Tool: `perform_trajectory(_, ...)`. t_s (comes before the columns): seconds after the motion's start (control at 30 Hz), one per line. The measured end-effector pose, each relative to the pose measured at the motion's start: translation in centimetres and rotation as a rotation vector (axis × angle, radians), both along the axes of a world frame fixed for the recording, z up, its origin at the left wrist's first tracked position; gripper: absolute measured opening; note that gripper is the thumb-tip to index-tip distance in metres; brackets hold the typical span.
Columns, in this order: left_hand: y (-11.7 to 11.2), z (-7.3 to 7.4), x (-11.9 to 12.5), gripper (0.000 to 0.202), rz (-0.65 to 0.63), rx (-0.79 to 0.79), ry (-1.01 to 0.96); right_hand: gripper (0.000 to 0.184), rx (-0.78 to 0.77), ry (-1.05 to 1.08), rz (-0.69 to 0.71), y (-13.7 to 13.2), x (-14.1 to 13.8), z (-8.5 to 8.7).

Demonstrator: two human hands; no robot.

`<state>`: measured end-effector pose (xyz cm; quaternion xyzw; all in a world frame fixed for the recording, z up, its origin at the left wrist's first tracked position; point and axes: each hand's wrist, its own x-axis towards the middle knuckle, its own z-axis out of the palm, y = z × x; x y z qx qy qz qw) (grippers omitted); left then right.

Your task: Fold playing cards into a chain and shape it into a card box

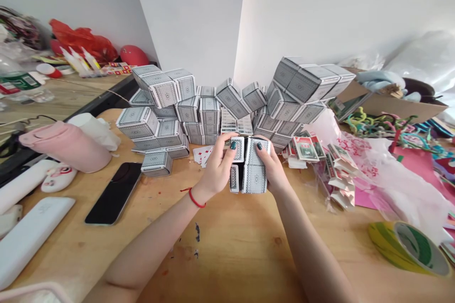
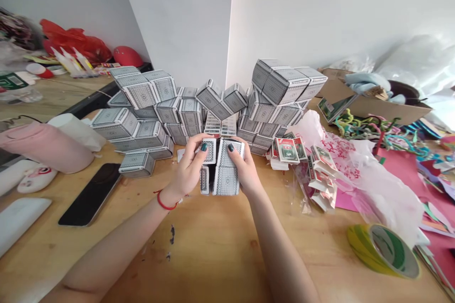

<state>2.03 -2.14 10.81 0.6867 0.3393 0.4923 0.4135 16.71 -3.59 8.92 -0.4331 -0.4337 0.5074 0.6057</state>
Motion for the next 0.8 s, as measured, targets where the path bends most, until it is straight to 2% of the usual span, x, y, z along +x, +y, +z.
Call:
perform_trajectory(0.27, 0.17, -0.2, -0.11, 0.029, 0.013, 0.068, 0.053, 0.04, 0.003, -0.059, -0.035, -0.08, -0.11, -0.04)
perform_trajectory(0.5, 0.25, -0.33, -0.14, 0.032, 0.016, 0.095, 0.095, 0.04, -0.024, 0.008, -0.021, -0.24, -0.4, 0.35)
perform_trajectory(0.8, 0.2, -0.43, -0.29, 0.034, 0.003, 0.001, 0.019, 0.037, -0.025, 0.035, -0.002, -0.39, -0.52, 0.42)
